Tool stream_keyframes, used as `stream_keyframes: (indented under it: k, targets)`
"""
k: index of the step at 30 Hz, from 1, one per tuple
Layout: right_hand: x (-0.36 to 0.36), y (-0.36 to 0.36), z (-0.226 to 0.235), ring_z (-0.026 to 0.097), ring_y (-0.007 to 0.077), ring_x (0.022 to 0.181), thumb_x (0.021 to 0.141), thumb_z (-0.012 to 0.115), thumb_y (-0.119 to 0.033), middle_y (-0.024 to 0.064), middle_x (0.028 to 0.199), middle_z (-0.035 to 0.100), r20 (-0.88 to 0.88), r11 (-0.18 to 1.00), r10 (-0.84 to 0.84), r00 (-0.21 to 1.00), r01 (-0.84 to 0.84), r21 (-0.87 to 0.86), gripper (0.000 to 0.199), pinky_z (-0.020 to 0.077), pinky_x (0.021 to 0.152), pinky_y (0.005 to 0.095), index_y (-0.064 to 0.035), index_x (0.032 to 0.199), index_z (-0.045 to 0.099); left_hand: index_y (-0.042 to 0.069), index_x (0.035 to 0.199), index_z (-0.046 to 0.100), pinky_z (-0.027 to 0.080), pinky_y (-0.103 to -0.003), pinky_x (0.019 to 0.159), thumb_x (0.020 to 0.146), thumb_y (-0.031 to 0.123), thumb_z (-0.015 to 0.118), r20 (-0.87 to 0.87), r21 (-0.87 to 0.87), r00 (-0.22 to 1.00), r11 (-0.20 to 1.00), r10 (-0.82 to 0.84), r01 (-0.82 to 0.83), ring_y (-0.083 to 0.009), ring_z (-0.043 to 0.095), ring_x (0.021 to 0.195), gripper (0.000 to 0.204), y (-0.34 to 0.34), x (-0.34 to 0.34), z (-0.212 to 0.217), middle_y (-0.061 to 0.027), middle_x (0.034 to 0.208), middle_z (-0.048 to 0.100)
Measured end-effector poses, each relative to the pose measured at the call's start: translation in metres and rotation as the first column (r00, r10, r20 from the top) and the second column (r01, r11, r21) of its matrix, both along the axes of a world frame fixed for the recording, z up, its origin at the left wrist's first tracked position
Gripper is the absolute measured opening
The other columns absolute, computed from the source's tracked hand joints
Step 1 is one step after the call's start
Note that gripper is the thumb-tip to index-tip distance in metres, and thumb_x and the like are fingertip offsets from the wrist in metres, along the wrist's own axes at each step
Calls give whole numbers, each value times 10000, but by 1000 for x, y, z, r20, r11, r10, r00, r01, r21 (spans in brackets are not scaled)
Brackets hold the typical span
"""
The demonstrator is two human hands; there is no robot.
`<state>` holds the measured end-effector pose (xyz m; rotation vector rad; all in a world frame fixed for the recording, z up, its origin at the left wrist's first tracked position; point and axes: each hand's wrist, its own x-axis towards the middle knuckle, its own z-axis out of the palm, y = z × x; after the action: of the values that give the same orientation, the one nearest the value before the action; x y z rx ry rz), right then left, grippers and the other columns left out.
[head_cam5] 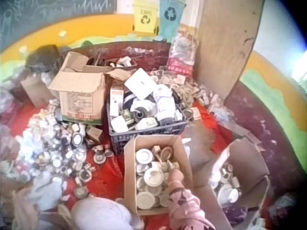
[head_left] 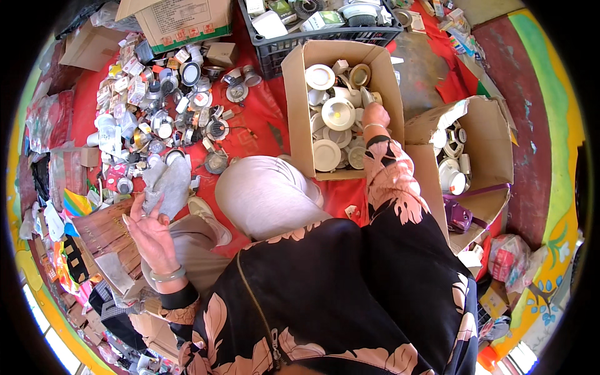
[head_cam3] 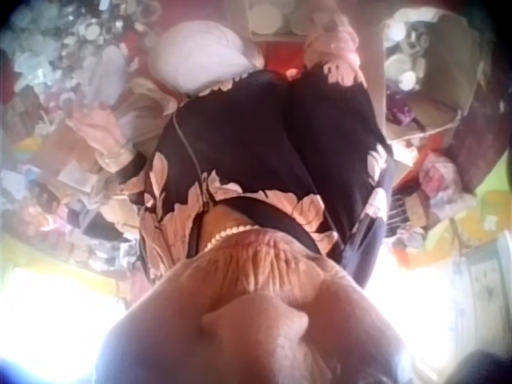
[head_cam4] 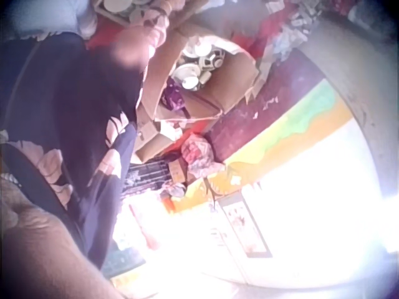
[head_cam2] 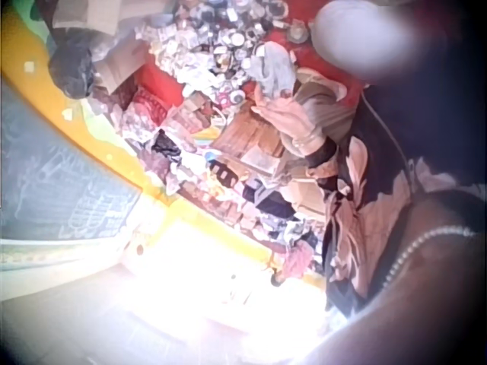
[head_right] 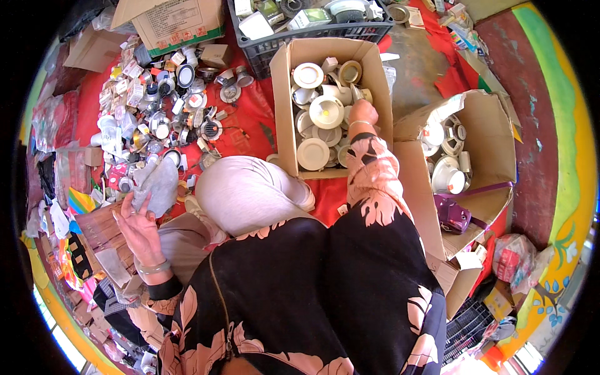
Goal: The person wipes a small circular light fixture with a cloth by hand and places it into a box.
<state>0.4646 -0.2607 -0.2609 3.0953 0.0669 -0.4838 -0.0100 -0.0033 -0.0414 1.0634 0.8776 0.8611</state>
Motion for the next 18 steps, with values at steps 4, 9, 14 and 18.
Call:
stream_keyframes:
  k: [4, 9, 14, 18]
  targets:
    - [6, 12, -31, 632, 274, 994, 888, 489, -202, 94, 1068, 658, -20, 999, 41, 999, -41, -33, 249, 523, 806, 390, -91, 995, 685, 31, 1240, 454, 400, -235, 625, 935, 525, 385, -20, 14, 1000, 1000, -13, 13, -354, 485, 1157, 584, -1, 5, 4, -62, 1293, 465]
    - [18, 16, -37, 624, 253, 1025, 863, 559, -205, 91, 1104, 648, -145, 982, 103, 984, -124, -146, 241, 523, 809, 382, -114, 1050, 680, 35, 1243, 450, 397, -233, 633, 943, 518, 367, -7, 9, 1000, 1000, -17, 17, -352, 480, 1157, 574, -1, 5, 2, -76, 1291, 460]
    - [7, 5, -27, 619, 266, 1032, 861, 545, -202, 101, 1100, 648, -162, 998, -1, 987, -9, -62, 241, 512, 821, 375, -95, 1024, 687, 27, 1237, 449, 393, -234, 633, 945, 519, 357, -8, 14, 1000, 1000, -26, 26, -347, 487, 1140, 579, 0, 7, 3, -87, 1294, 450]
    - [25, 11, -30, 582, 284, 1074, 854, 527, -211, 136, 1128, 611, -117, 995, 94, 989, -93, 21, 267, 479, 875, 376, -83, 1058, 641, 13, 1232, 446, 395, -237, 634, 945, 515, 363, -30, -20, 1000, 1000, 5, -6, -342, 491, 1129, 584, -4, 4, 2, -90, 1300, 440]
